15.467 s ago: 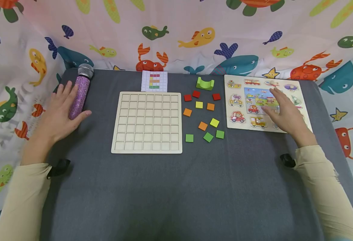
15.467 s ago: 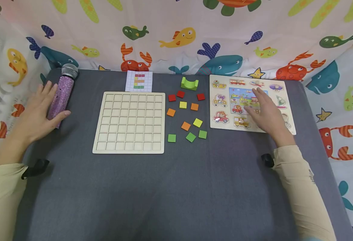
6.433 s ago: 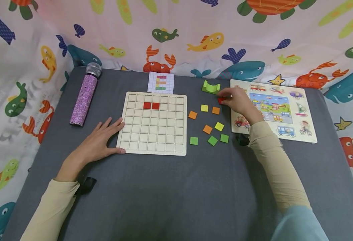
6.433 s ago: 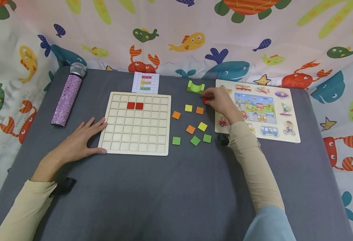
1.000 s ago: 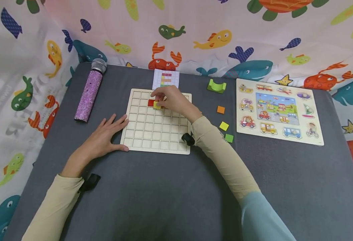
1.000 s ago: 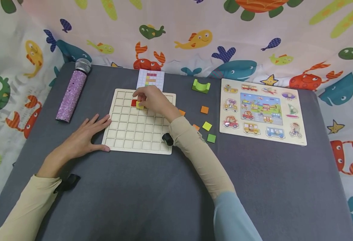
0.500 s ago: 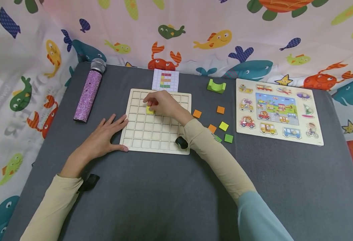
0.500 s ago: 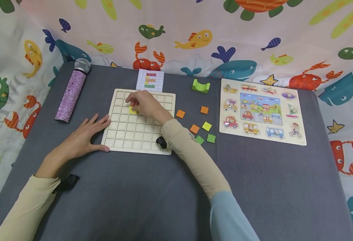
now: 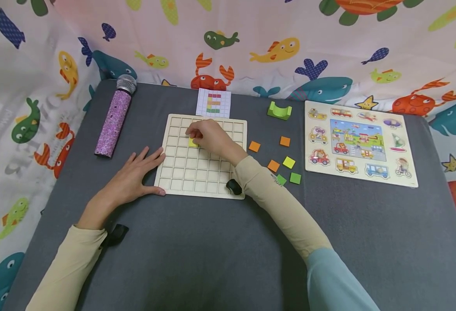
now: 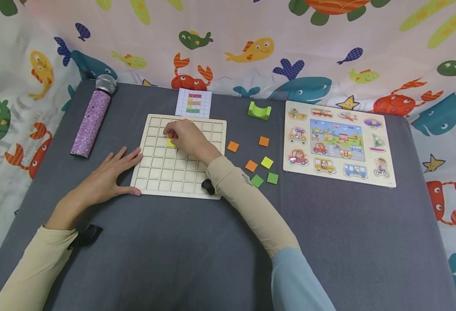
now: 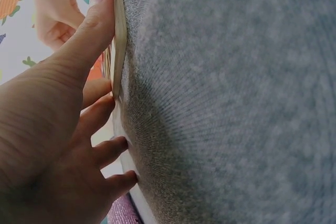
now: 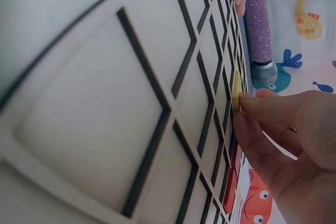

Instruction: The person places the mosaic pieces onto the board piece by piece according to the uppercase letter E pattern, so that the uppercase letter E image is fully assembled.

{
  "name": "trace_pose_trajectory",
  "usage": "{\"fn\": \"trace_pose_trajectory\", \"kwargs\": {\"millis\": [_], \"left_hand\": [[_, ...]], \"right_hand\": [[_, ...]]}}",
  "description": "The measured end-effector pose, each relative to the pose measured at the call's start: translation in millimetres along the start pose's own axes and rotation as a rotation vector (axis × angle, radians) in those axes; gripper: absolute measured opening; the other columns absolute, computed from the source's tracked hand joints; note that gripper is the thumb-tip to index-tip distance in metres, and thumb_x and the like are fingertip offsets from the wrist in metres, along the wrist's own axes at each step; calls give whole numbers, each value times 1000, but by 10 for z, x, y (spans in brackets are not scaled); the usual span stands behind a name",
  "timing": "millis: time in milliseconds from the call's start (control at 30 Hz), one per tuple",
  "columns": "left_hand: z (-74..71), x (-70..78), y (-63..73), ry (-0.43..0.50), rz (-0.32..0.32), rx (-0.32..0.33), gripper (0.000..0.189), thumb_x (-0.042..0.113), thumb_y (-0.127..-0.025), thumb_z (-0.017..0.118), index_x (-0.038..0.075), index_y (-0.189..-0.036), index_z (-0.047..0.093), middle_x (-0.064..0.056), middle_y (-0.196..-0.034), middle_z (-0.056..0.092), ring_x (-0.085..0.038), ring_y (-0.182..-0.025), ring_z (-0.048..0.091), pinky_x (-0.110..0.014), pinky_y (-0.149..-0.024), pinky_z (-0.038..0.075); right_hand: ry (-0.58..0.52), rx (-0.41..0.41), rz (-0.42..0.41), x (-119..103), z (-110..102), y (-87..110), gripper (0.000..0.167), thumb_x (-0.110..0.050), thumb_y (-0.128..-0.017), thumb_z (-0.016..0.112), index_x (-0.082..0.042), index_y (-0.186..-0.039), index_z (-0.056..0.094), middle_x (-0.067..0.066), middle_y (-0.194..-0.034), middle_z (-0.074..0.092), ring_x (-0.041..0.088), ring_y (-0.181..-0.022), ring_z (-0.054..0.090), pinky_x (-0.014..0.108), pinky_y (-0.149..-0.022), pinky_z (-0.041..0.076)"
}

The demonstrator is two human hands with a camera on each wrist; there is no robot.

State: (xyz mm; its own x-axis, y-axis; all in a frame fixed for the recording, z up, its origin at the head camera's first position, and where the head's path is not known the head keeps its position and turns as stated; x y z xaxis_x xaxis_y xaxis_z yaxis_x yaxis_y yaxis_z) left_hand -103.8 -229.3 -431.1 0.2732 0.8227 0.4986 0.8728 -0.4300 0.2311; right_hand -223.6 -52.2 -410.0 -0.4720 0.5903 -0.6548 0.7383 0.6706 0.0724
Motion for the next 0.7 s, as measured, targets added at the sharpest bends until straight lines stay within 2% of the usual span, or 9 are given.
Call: {"fn": "trace_pose_trajectory", "kwargs": {"millis": [133, 300, 467, 700], "left_hand": [[-2, 4, -5, -4, 4, 1, 101, 43, -76, 81, 7, -154, 29, -10, -163, 18, -42, -148, 5, -59, -118, 1], [-14, 22, -10, 1, 13, 12, 102, 42, -75, 82, 7, -154, 29, -10, -162, 18, -42, -148, 6, -59, -118, 1], [-16, 44, -19, 1, 12, 7, 103, 43, -75, 82, 7, -154, 28, -11, -162, 19, -42, -148, 5, -59, -118, 1], [-15, 31, 5, -3, -4, 5, 102, 41, -75, 83, 7, -154, 28, -11, -162, 18, -42, -148, 5, -59, -118, 1]], "right_hand": [[-41, -4, -5, 8, -62, 46, 21, -4, -93, 67, -4, -114, 69, 4, -98, 67, 14, -89, 58, 22, -82, 48], [-95, 41, 5, 86, -305, 240, 26, -5, -92, 68, -2, -117, 69, 7, -103, 69, 17, -93, 59, 27, -85, 49], [-74, 102, 41, 301, -541, 533, 27, -5, -91, 69, -1, -118, 68, 11, -108, 69, 20, -97, 62, 32, -88, 52], [-8, 141, 104, 664, -674, 935, 26, -5, -91, 68, -1, -117, 69, 13, -108, 69, 25, -97, 63, 37, -86, 53]]}}
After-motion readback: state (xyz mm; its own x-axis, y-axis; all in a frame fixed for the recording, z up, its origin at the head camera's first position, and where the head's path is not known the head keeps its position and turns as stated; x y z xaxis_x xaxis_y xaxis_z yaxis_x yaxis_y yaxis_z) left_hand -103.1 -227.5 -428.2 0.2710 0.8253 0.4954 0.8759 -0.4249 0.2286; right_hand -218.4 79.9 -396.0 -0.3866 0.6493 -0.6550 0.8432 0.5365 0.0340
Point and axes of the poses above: each hand's wrist, its own y-axis away from the middle knuckle, its own z-axis out of the palm, x = y × z, the point moved 6 cm from there along -y, towards the middle knuckle
